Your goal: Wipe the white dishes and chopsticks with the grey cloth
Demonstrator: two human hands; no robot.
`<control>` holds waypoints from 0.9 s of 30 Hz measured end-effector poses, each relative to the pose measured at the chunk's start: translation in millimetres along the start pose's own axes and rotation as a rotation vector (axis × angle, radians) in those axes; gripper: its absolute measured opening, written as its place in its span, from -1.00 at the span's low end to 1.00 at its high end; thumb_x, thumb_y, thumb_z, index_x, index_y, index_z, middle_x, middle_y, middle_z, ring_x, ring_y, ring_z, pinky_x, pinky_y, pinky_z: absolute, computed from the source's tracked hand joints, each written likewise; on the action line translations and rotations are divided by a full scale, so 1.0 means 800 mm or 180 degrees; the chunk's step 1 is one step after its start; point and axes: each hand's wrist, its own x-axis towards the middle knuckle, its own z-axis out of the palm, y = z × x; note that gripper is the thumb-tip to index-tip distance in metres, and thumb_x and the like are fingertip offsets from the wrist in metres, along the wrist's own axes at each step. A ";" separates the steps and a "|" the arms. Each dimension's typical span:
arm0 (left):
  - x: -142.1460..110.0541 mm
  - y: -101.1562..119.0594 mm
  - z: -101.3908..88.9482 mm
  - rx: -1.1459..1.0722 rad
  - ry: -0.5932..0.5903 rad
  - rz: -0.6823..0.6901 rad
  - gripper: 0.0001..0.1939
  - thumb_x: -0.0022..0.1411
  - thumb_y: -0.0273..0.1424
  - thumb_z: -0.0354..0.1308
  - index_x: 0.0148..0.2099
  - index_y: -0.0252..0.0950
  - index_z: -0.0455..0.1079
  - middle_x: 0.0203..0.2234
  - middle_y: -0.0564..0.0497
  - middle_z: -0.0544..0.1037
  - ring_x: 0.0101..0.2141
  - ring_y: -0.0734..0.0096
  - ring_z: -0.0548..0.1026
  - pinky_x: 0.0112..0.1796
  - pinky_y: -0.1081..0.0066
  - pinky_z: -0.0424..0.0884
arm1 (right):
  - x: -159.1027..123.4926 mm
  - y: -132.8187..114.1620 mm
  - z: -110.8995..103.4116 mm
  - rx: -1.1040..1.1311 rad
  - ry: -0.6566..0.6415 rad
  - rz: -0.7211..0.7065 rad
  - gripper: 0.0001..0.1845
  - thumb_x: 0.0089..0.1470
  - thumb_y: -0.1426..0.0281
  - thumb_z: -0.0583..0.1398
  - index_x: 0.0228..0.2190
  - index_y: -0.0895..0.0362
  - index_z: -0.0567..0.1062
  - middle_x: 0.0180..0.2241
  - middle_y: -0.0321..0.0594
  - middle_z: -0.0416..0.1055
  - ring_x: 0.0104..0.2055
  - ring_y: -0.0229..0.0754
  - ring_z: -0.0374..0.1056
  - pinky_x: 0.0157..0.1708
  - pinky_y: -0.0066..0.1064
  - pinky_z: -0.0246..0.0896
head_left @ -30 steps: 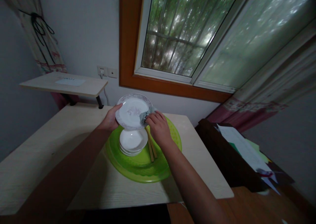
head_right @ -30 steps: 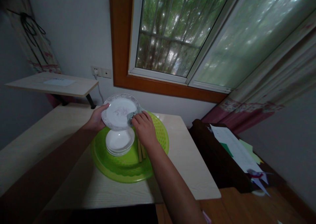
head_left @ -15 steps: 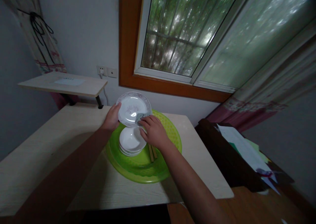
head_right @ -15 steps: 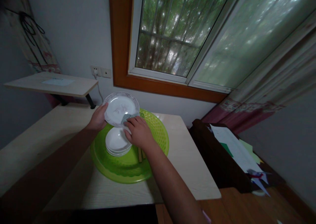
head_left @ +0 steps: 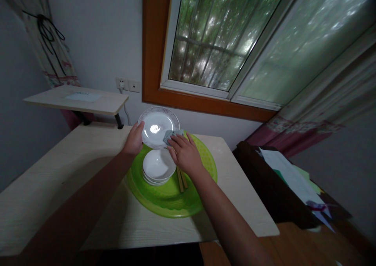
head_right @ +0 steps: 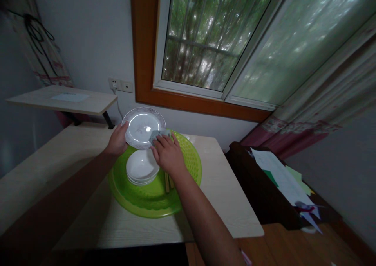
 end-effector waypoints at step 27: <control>-0.005 0.006 0.004 0.0124 0.0089 -0.0024 -0.55 0.20 -0.12 0.23 0.03 -0.29 0.42 -0.12 -0.11 0.61 0.00 0.11 0.53 0.01 0.19 0.46 | 0.000 -0.004 0.005 -0.0011 -0.0125 -0.0157 -0.66 0.34 0.29 0.08 0.06 0.07 0.50 0.13 -0.10 0.46 0.19 -0.04 0.34 0.36 0.06 -0.14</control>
